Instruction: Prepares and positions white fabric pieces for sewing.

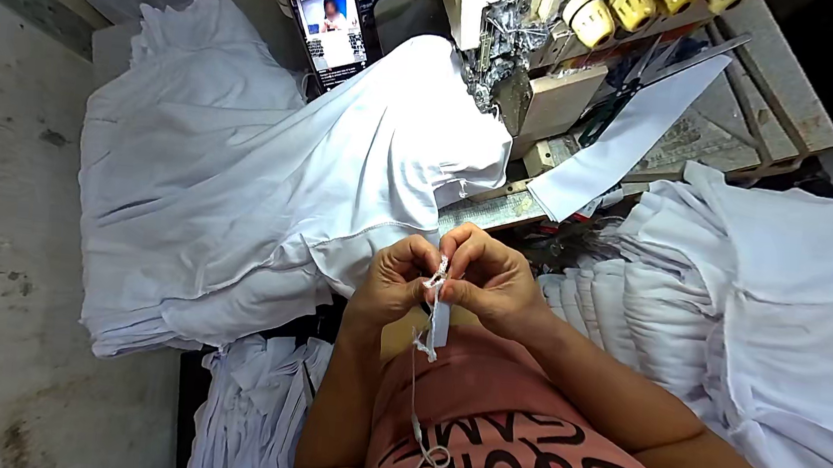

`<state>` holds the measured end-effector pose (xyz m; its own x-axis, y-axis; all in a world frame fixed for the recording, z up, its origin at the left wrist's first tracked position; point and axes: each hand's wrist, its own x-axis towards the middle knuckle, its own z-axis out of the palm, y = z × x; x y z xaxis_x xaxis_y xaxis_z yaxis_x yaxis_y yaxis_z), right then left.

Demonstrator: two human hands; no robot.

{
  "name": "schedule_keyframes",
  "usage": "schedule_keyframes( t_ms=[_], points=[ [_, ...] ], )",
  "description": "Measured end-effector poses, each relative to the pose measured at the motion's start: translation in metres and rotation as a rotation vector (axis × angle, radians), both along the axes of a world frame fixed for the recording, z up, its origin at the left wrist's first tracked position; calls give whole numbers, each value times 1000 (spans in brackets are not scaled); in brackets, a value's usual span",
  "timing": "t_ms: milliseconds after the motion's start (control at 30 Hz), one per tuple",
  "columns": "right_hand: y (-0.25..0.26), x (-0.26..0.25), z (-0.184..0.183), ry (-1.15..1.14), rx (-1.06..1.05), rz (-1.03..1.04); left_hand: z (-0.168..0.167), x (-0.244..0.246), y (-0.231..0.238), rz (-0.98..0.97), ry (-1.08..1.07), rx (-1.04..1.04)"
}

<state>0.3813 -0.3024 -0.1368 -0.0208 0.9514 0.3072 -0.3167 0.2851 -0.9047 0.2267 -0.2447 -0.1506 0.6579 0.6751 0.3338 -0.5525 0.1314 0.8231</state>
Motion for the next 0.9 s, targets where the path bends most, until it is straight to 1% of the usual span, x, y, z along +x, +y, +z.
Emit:
schedule_keyframes(
  t_ms=[200, 300, 367, 433, 500, 567, 600, 667, 700, 733, 767, 800, 833, 867, 900],
  points=[
    [2, 2, -3, -44, 25, 35, -4, 0, 1, 17, -10, -6],
    [3, 3, -4, -151, 74, -35, -4, 3, 0, 82, 6, -20],
    [5, 4, -5, -285, 170, -135, -6, 3, 4, 141, 40, 43],
    [7, 7, -5, -302, 225, -187, -4, -1, 12, 155, 134, 169],
    [9, 10, 0, -237, 189, -182, 2, -8, 20, 157, 209, 222],
    [11, 13, 8, -190, 92, -163, 13, -16, 25, 161, 279, 251],
    [12, 16, 13, -207, 36, -127, 19, -19, 28, 147, 301, 272],
    [18, 27, 22, -312, -57, 33, 30, -26, 35, 143, 366, 347],
    [21, 32, 26, -364, -90, 138, 33, -27, 37, 176, 429, 416],
    [23, 34, 29, -414, -111, 213, 35, -26, 38, 257, 517, 507],
    [24, 35, 31, -447, -125, 241, 34, -23, 37, 373, 622, 596],
    [24, 34, 31, -452, -134, 225, 31, -20, 34, 497, 721, 646],
    [23, 33, 30, -427, -149, 181, 28, -17, 31, 607, 774, 634],
    [22, 31, 30, -390, -172, 125, 24, -15, 27, 680, 759, 561],
    [22, 30, 30, -354, -199, 65, 21, -13, 22, 698, 669, 451]
  ],
)
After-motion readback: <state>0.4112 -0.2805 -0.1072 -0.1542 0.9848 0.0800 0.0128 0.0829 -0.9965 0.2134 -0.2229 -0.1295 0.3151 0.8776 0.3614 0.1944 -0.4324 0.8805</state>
